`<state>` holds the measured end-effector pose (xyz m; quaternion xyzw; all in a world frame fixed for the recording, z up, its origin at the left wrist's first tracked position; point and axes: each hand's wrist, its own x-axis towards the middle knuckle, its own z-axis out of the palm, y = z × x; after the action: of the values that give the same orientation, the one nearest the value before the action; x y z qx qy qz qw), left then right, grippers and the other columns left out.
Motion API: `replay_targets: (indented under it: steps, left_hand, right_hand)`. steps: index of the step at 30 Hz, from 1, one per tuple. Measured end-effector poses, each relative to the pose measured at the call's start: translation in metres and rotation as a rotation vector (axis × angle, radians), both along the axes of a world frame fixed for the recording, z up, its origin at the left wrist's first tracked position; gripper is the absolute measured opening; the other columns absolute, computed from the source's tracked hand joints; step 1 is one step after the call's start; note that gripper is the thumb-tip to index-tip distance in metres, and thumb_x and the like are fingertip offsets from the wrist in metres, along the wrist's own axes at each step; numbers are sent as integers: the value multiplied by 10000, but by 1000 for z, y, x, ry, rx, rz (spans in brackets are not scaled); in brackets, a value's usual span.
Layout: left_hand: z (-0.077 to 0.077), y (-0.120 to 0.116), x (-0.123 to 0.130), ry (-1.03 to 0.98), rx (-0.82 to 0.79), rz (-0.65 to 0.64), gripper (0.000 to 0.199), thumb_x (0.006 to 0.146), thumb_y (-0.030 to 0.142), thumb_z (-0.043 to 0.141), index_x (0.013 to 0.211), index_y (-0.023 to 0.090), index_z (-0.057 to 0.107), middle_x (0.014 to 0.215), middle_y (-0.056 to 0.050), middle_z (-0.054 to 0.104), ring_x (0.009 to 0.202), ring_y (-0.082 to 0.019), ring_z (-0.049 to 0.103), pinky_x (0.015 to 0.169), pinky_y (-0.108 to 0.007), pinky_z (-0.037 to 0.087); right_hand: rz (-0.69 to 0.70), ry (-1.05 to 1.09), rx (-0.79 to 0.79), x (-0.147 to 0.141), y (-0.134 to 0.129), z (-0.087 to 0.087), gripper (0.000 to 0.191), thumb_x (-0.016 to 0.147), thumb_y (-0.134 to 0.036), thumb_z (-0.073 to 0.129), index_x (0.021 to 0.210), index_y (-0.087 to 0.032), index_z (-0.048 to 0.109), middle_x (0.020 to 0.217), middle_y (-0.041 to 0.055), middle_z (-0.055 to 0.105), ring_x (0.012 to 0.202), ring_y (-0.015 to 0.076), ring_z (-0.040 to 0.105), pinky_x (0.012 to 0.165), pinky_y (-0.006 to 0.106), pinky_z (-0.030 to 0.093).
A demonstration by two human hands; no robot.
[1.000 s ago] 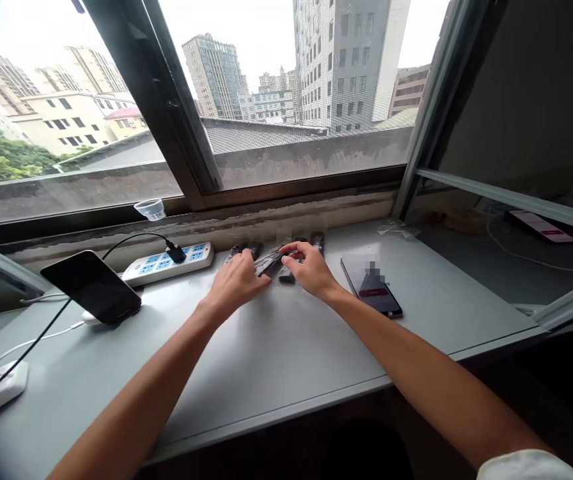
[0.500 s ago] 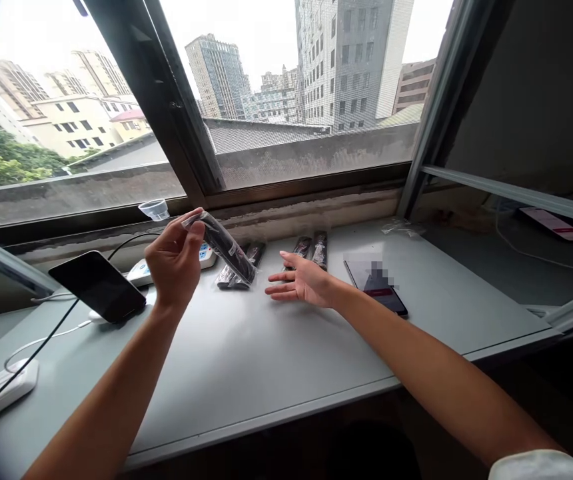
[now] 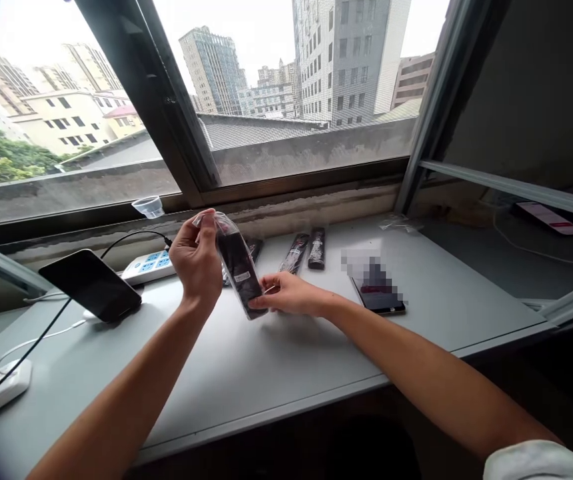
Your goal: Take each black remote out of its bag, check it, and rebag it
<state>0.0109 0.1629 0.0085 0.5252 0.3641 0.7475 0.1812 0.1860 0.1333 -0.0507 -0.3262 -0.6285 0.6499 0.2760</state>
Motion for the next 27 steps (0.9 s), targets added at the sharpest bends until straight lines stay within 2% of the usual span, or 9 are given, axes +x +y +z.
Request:
replay_targets:
  steps: [4, 8, 11, 14, 15, 17, 20, 23, 27]
  left_hand:
    - [-1, 15, -21, -26, 33, 38, 260, 986, 352, 665, 1179, 188, 723, 984, -49, 718, 853, -137, 687, 764, -242, 557]
    - [-3, 24, -60, 63, -39, 145, 298, 936, 211, 601, 1208, 194, 719, 989, -45, 727, 882, -164, 700, 838, -315, 592]
    - [1, 15, -84, 267, -35, 286, 318, 922, 166, 567, 1181, 219, 744, 1106, -56, 732, 1046, -226, 702, 996, -437, 579]
    - [10, -5, -90, 689, 177, 467, 341, 927, 188, 633, 1246, 247, 738, 1500, -57, 572, 1444, -336, 485, 1258, -582, 348]
    - [11, -12, -87, 880, 243, 446, 390, 924, 238, 681, 1312, 265, 707, 1589, -41, 491, 1511, -361, 397, 1289, -603, 288]
    - [10, -24, -76, 1270, 286, 211, 584, 915, 342, 743, 1474, 302, 579, 1642, -38, 443, 1529, -355, 382, 1297, -603, 281]
    - [-2, -32, -59, 1615, 97, -67, 724, 945, 355, 731, 1595, 262, 427, 1507, -93, 597, 1396, -334, 552, 1207, -544, 429]
    - [-17, -29, -57, 1690, -121, -96, 617, 1004, 299, 642, 1587, 235, 449, 1388, -106, 680, 1184, -309, 688, 1003, -440, 565]
    - [-24, -25, -78, 1616, -261, -75, 579, 1004, 356, 643, 1560, 275, 501, 1407, -81, 670, 1158, -307, 704, 937, -397, 580]
  right_hand:
    - [-2, 225, -179, 6, 4, 3, 393, 849, -450, 855, 1075, -201, 650, 1107, 80, 753, 950, 212, 764, 808, 309, 594]
    - [-91, 254, -116, 15, 14, 4, 404, 879, -473, 836, 1137, -205, 676, 1079, 91, 783, 877, 174, 774, 685, 218, 560]
    - [-145, 204, -92, 21, 20, 3, 409, 860, -462, 860, 1156, -209, 734, 1080, 73, 780, 892, 152, 768, 683, 186, 535]
    - [-188, 116, -79, 25, 22, 3, 478, 841, -428, 884, 1251, -226, 745, 988, 56, 787, 879, 148, 761, 712, 191, 538]
    - [-193, 89, -72, 25, 22, 4, 508, 846, -426, 880, 1290, -228, 735, 946, 53, 790, 866, 147, 758, 716, 194, 539]
    - [-174, 68, -59, 26, 20, 6, 554, 859, -430, 866, 1351, -233, 707, 900, 48, 794, 858, 153, 756, 730, 207, 548]
    - [-130, 69, -34, 28, 20, 7, 570, 863, -441, 855, 1367, -237, 685, 938, 53, 799, 859, 176, 764, 740, 248, 570]
    - [-239, 16, 26, 31, 24, 8, 482, 836, -429, 868, 1218, -179, 710, 837, 65, 781, 753, 182, 745, 645, 255, 546]
    - [-620, 102, 80, 38, 33, 13, 436, 739, -370, 917, 1051, -186, 674, 784, 17, 721, 651, 139, 663, 523, 225, 445]
